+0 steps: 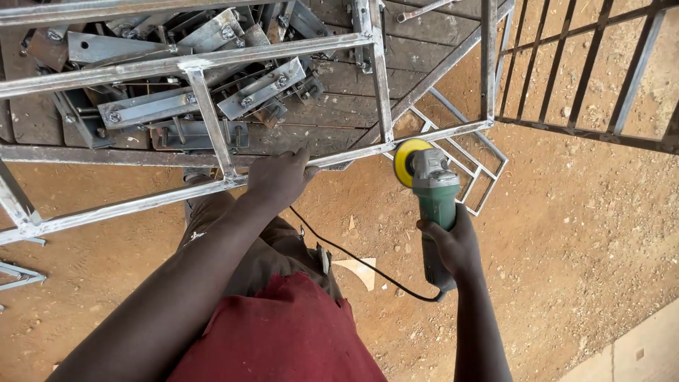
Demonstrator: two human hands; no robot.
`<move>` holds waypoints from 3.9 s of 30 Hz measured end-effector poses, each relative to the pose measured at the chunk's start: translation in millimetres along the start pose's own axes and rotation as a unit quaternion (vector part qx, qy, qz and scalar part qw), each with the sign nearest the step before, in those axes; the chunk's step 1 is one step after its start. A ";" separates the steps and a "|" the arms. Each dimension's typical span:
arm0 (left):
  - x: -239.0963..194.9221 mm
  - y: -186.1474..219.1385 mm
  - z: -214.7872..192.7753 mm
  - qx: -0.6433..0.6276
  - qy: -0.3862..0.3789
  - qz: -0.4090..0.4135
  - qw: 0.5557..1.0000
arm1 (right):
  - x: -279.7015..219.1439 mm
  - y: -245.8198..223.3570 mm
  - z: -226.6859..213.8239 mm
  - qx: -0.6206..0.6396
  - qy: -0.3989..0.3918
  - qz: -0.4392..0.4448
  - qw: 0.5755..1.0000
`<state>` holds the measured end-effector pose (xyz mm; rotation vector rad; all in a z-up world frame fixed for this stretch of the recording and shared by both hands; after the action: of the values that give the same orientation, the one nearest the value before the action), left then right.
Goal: Using a handheld angle grinder to smooth down weld joints on a rectangular metal frame structure.
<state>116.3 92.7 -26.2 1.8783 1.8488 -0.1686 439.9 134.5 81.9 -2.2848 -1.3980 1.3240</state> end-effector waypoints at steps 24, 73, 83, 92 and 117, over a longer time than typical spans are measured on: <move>0.0 1.3 -31.1 -0.035 -0.101 -0.014 0.994 | 49.2 -26.9 -28.9 0.159 0.077 -0.005 0.984; -5.7 -12.8 -12.2 -0.081 -0.087 -0.046 0.992 | -3.4 -116.6 57.6 0.017 -0.044 -0.038 0.998; 5.5 -9.4 13.4 -0.042 -0.081 -0.062 0.994 | -42.6 -52.8 54.4 0.037 0.037 0.086 0.995; -10.7 -9.9 -8.3 -0.068 0.002 -0.045 0.997 | 52.7 -172.9 81.0 0.034 -0.046 -0.143 0.988; -27.3 -29.5 61.9 0.030 0.195 -0.036 0.980 | -11.5 -191.6 115.4 -0.052 -0.048 -0.145 0.987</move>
<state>101.4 40.4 -76.1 1.9951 2.1912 0.1331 228.5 197.4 121.2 -1.9989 -1.7893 1.3084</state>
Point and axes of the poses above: each hand's wrist, its own x-axis towards the middle knuckle, its own z-axis out of the palm, y = z × x, the point moved 1 cm from there along x, towards the middle knuckle, and after that the axes turned 14 degrees about x, right-handed, at the moved point
